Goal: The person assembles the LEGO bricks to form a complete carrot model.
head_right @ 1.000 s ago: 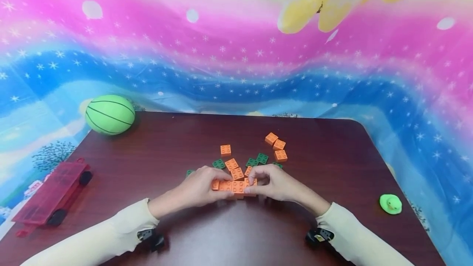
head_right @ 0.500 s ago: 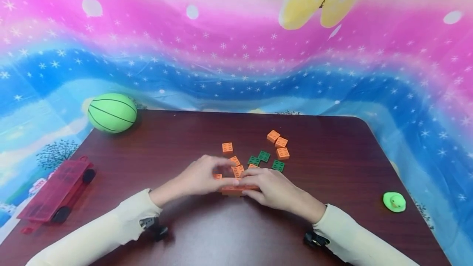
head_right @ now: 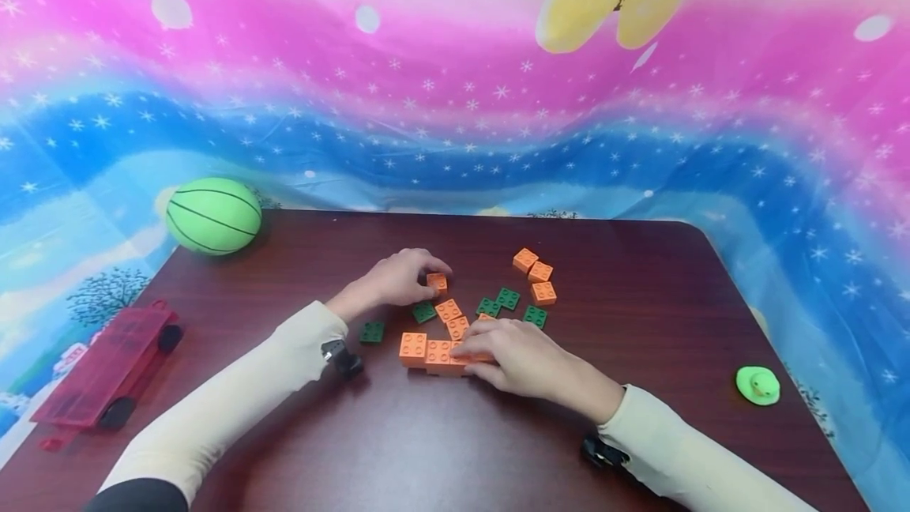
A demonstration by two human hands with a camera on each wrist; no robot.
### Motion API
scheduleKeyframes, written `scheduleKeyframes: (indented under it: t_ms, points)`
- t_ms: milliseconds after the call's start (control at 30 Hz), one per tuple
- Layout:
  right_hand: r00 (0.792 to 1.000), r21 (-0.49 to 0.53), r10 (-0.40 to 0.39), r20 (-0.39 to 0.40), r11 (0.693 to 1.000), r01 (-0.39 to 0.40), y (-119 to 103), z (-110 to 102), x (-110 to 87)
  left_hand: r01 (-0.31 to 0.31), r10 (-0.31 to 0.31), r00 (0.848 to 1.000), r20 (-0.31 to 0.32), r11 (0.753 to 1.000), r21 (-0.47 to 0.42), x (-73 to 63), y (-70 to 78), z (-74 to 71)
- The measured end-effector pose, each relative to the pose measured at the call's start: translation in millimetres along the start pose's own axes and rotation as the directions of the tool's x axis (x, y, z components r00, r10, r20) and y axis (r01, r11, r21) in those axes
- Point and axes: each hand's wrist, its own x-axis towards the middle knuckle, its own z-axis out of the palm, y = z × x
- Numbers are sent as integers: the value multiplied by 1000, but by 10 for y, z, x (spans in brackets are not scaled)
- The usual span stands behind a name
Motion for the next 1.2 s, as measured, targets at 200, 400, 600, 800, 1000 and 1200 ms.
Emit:
scheduleKeyframes:
  t_ms: [200,400,600,800,1000,1200]
  points:
    - [1000,0,4,2,1000,-4,-16,13,36,16,-14,1000,-23,997,74,64,11,77]
    - [1000,0,2,-25,1000,-2,-11,33,33,38,-38,998,-45,999,9,88,21,26]
    - [999,19,21,-35,1000,-21,-14,36,8,-61,54,994,-91,996,-70,5,90,-136]
    - [999,15,16,-49,1000,-15,-12,44,16,-185,170,975,-141,978,-98,-194,254,-293]
    - [999,-6,8,-54,1000,-8,-43,52,69,-244,229,966,-118,961,-127,-451,426,-305]
    - [999,-42,16,-41,999,-18,-73,30,102,-266,257,963,-86,955,-132,-657,531,-264]
